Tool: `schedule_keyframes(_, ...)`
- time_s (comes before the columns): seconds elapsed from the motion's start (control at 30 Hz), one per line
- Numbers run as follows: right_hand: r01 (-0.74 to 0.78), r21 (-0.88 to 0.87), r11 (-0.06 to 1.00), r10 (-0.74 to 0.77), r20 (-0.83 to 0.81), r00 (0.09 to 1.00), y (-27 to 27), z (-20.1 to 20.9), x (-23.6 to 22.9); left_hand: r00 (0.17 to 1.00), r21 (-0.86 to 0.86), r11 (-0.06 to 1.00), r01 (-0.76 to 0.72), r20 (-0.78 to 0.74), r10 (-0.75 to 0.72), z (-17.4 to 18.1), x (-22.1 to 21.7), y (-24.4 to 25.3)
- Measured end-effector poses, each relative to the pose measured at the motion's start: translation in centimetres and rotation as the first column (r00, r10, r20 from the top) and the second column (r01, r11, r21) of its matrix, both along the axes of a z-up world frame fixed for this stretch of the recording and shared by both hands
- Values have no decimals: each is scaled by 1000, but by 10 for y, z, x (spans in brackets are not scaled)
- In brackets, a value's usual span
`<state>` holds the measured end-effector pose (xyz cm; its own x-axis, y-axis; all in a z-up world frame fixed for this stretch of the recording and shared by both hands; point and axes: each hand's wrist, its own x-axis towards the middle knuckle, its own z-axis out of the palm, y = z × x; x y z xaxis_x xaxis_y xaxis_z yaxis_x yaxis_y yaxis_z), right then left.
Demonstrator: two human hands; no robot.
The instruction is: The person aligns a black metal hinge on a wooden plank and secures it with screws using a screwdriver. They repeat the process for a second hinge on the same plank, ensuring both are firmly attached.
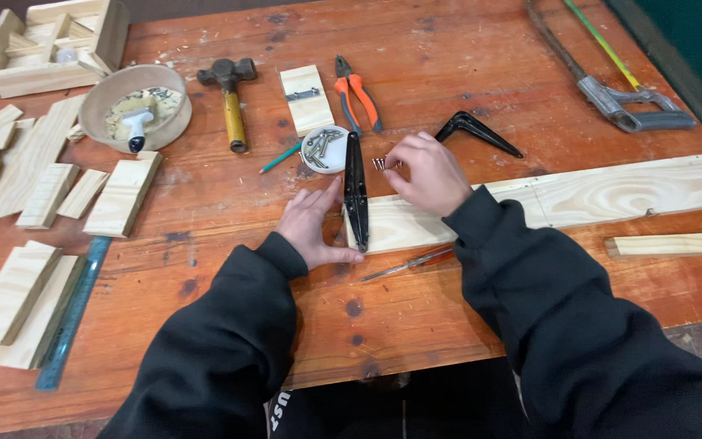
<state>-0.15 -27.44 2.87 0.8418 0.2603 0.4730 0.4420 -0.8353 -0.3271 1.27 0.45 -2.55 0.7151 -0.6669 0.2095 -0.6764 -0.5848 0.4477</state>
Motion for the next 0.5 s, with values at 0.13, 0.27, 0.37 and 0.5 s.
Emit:
schedule_keyframes(0.13,-102,207,973,109,-20,994,17,21,-21,1000,-13,1000,-3,-24,3,19,-14,0)
schedule_keyframes(0.27,-183,288,940,221,-105,970,32,20,-30,998,-30,1000,-3,-57,1,11,-10,1)
schedule_keyframes(0.37,-224,307,925,271,-120,955,37,29,-38,996,-19,1000,-5,-88,3,7,-6,2)
schedule_keyframes(0.5,-273,325,905,321,-105,941,41,46,-49,987,-30,999,16,-160,-20,15,-12,2)
